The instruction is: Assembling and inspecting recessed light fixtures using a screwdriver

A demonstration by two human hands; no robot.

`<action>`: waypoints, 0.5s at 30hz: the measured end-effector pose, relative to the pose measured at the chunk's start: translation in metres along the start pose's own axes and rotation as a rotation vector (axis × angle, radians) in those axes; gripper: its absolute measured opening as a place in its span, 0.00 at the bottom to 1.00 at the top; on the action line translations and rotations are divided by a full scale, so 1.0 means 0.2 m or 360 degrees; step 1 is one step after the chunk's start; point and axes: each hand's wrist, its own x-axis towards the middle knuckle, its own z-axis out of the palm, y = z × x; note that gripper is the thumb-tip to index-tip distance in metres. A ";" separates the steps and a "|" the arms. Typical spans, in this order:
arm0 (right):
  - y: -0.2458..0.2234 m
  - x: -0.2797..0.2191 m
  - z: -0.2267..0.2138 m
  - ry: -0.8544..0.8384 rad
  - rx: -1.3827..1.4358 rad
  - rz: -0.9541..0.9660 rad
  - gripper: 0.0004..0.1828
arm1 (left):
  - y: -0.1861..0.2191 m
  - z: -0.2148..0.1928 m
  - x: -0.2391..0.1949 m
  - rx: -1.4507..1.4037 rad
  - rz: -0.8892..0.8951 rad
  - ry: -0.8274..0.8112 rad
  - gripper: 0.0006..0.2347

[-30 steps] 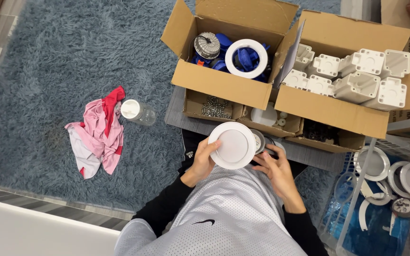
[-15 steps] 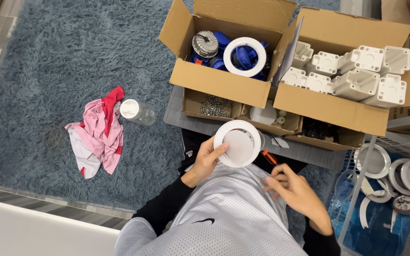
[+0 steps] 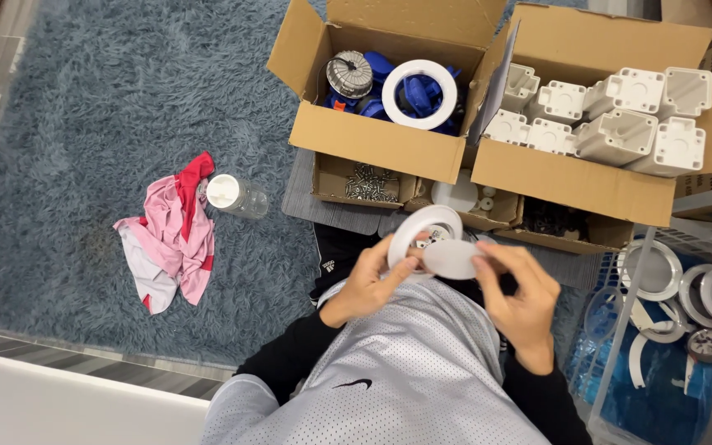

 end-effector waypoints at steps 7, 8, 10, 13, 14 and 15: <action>0.11 0.09 -0.01 0.0338 -0.0210 -0.0346 0.09 | -0.02 -0.14 0.01 -0.0042 0.0095 0.0119 0.18; 0.12 0.11 0.01 0.0311 -0.0248 -0.0372 0.09 | -0.02 -0.15 0.01 -0.0033 0.0109 0.0147 0.17; 0.15 0.12 0.05 0.0285 -0.0284 -0.0399 0.09 | 0.00 -0.15 0.02 -0.0022 0.0124 0.0177 0.17; 0.15 0.11 0.09 0.0086 -0.0373 -0.0351 0.09 | 0.02 -0.12 0.03 -0.0037 0.0157 0.0199 0.17; 0.12 0.11 0.09 0.0070 -0.0274 -0.0258 0.08 | 0.03 -0.11 0.04 -0.0032 0.0180 0.0151 0.17; 0.09 0.10 0.09 0.0053 -0.0176 -0.0164 0.07 | 0.04 -0.11 0.04 -0.0027 0.0202 0.0102 0.17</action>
